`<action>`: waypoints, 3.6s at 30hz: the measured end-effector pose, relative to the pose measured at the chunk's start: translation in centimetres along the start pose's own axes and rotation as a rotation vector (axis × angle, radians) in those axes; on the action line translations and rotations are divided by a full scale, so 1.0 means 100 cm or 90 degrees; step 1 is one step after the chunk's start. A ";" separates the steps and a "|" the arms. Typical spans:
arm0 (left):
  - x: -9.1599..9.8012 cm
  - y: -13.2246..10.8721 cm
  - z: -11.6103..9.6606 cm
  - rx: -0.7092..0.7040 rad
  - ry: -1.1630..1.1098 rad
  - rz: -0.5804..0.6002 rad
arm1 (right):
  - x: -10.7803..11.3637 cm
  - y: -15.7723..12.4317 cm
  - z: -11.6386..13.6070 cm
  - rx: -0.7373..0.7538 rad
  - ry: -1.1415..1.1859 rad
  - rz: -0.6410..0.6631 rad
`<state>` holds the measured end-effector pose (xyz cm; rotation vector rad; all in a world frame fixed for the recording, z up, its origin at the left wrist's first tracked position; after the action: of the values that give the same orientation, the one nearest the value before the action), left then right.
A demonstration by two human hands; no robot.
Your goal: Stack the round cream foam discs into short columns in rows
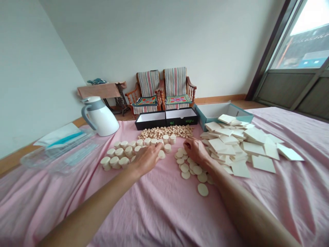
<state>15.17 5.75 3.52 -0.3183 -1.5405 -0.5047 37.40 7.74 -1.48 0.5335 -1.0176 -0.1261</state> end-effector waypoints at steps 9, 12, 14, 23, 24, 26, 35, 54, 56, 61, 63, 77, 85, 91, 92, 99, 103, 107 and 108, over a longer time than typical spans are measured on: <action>0.000 0.016 -0.005 -0.045 0.098 0.058 | -0.001 0.000 -0.001 0.012 -0.004 -0.008; 0.001 0.019 -0.005 -0.034 0.093 0.071 | -0.002 0.000 -0.002 0.018 0.003 -0.010; 0.002 0.021 -0.005 -0.027 0.082 0.079 | -0.003 0.000 -0.003 0.019 0.009 -0.011; 0.002 0.024 -0.005 -0.032 0.089 0.065 | -0.004 0.000 -0.003 0.016 0.010 0.009; 0.002 0.024 -0.006 -0.031 0.095 0.062 | -0.004 0.000 -0.003 0.016 0.008 0.012; 0.002 0.025 -0.008 -0.019 0.101 0.061 | -0.004 0.000 -0.003 0.018 0.004 0.015; 0.001 0.030 -0.012 -0.005 0.102 0.085 | -0.005 0.000 -0.006 0.028 0.008 0.015; 0.004 0.031 -0.006 -0.042 0.093 0.072 | -0.004 -0.001 0.002 -0.003 0.006 0.023; 0.007 0.031 -0.004 -0.033 0.085 0.055 | -0.005 -0.001 0.005 0.004 0.025 0.013; 0.014 0.035 0.000 -0.038 0.063 -0.005 | -0.004 -0.003 0.025 0.082 0.079 0.059; 0.013 0.037 -0.002 -0.065 0.041 -0.007 | -0.003 -0.003 0.034 0.102 0.073 0.104; 0.004 0.041 -0.012 -0.053 0.043 0.057 | -0.002 -0.004 0.050 0.080 -0.015 0.239; 0.003 0.042 -0.012 -0.069 0.005 0.071 | -0.006 -0.003 0.050 0.085 -0.002 0.236; -0.001 0.043 -0.013 -0.075 -0.004 0.075 | -0.013 -0.003 0.047 0.097 -0.011 0.219; -0.001 0.043 -0.013 -0.074 0.001 0.076 | -0.013 -0.003 0.046 0.099 -0.015 0.219; -0.001 0.043 -0.013 -0.076 0.022 0.069 | -0.012 -0.001 0.050 0.107 -0.058 0.234; 0.000 0.042 -0.014 -0.073 0.011 0.064 | -0.011 -0.001 0.053 0.104 -0.065 0.226; 0.011 0.036 -0.012 -0.061 0.015 0.018 | -0.002 -0.002 0.047 0.079 -0.041 0.175; 0.016 0.033 -0.012 -0.058 0.020 -0.009 | 0.002 -0.002 0.044 0.070 -0.036 0.157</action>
<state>17.77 7.81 5.45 -0.3675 -1.4923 -0.5902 33.87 5.95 0.36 0.5018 -1.1423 0.1357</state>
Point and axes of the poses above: each hand's wrist, its own y-axis towards the middle knuckle, its own x-axis out of the back of the hand, z = x × y, the point moved 2 cm from there along y, towards the middle knuckle, and after that the axes turned 2 degrees about x, right-handed, at the moved point
